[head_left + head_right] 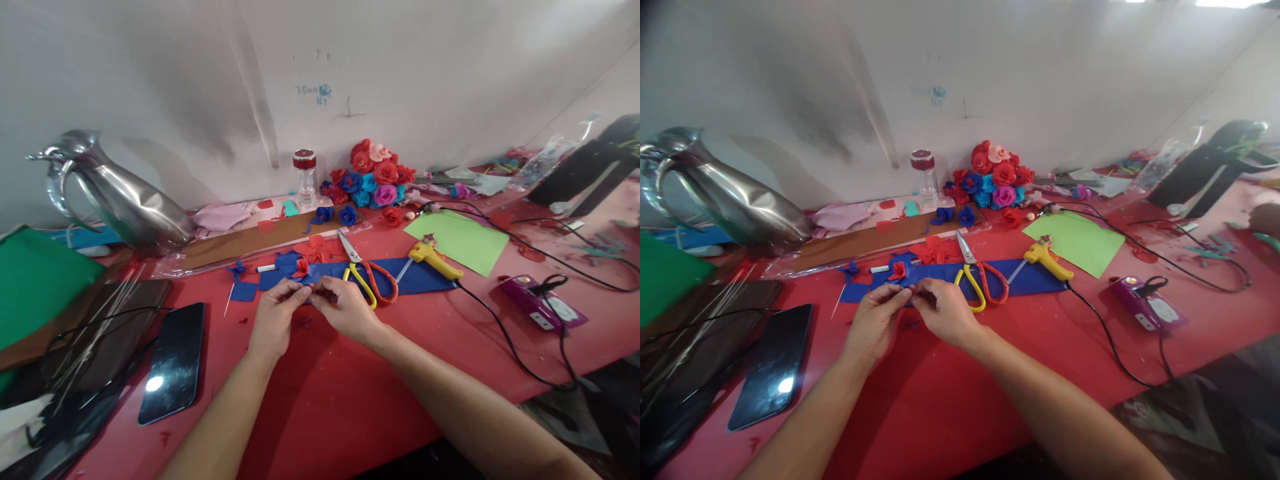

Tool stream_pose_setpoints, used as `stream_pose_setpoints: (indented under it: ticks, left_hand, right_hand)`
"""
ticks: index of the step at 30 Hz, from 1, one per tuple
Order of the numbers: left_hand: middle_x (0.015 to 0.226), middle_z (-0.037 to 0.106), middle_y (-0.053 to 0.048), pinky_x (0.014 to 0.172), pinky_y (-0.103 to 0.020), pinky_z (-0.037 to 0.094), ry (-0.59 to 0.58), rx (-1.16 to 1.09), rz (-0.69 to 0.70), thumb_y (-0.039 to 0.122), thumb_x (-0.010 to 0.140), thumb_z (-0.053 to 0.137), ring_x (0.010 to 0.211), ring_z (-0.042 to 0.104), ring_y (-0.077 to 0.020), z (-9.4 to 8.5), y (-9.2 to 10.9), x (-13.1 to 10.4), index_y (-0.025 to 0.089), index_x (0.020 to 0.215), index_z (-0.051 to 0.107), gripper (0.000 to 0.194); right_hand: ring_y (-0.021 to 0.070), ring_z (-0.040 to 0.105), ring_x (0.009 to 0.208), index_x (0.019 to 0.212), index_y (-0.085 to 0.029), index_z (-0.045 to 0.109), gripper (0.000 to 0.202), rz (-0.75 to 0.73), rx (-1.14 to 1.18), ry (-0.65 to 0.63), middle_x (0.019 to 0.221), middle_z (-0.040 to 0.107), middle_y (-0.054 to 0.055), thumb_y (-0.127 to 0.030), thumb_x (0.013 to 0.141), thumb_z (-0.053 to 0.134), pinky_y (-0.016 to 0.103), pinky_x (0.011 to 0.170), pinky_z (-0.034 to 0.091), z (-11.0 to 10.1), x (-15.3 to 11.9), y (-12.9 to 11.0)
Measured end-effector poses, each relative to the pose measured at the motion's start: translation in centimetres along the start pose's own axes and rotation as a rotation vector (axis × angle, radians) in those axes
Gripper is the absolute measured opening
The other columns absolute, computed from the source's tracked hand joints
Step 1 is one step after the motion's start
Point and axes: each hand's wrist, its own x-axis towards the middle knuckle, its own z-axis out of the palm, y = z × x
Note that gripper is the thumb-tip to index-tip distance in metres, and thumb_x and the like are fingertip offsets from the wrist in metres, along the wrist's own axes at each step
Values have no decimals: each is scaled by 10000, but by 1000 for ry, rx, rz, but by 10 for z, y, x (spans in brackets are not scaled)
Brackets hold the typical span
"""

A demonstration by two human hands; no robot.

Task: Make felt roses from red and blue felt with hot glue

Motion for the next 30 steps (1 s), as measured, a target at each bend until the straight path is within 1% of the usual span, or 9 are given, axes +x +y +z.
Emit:
stream_pose_setpoints:
  ticks: [6, 13, 18, 22, 26, 30]
  left_hand:
    - [621, 657, 20, 719, -264, 439, 30, -38, -52, 257, 477, 893, 675, 565, -123, 4, 4, -2, 178, 569, 705, 223]
    - [641, 679, 17, 750, -285, 471, -22, -76, -19, 245, 475, 893, 672, 582, -127, 6, 5, -1, 186, 578, 718, 211]
    - [643, 693, 8, 725, -282, 478, 8, -80, -27, 227, 475, 877, 662, 588, -129, 6, 5, -1, 188, 581, 727, 188]
    - [653, 712, -6, 744, -308, 493, 41, -71, -33, 229, 462, 876, 665, 605, -146, 7, 5, -2, 189, 577, 723, 195]
    - [665, 722, -4, 756, -300, 497, 35, -93, -37, 223, 462, 876, 668, 611, -139, 8, 6, -2, 194, 571, 727, 187]
    - [663, 728, -1, 769, -283, 495, 27, -101, -55, 216, 452, 882, 683, 617, -132, 8, 5, -2, 198, 572, 741, 185]
  right_hand:
    - [142, 641, 642, 748, -185, 622, 67, 15, 35, -5, 725, 709, 22, -206, 812, 627, 235, 600, 480, 1, 0, 0]
    - [150, 656, 676, 743, -178, 652, 97, -45, -40, 26, 751, 728, 37, -149, 822, 605, 237, 627, 481, 1, 0, 1]
    - [153, 662, 676, 760, -185, 680, 75, -32, -76, 65, 760, 737, 33, -150, 812, 638, 238, 627, 484, 2, -1, 3]
    - [156, 670, 686, 769, -186, 693, 66, -35, -107, 90, 769, 743, 34, -149, 812, 658, 238, 630, 489, 1, -1, 4]
    - [164, 681, 714, 770, -192, 704, 102, -65, -136, 106, 775, 744, 33, -109, 808, 658, 247, 658, 501, 2, -2, 5]
    - [173, 694, 741, 785, -201, 721, 114, -89, -130, 121, 794, 749, 37, -108, 815, 663, 260, 683, 520, 3, -2, 7]
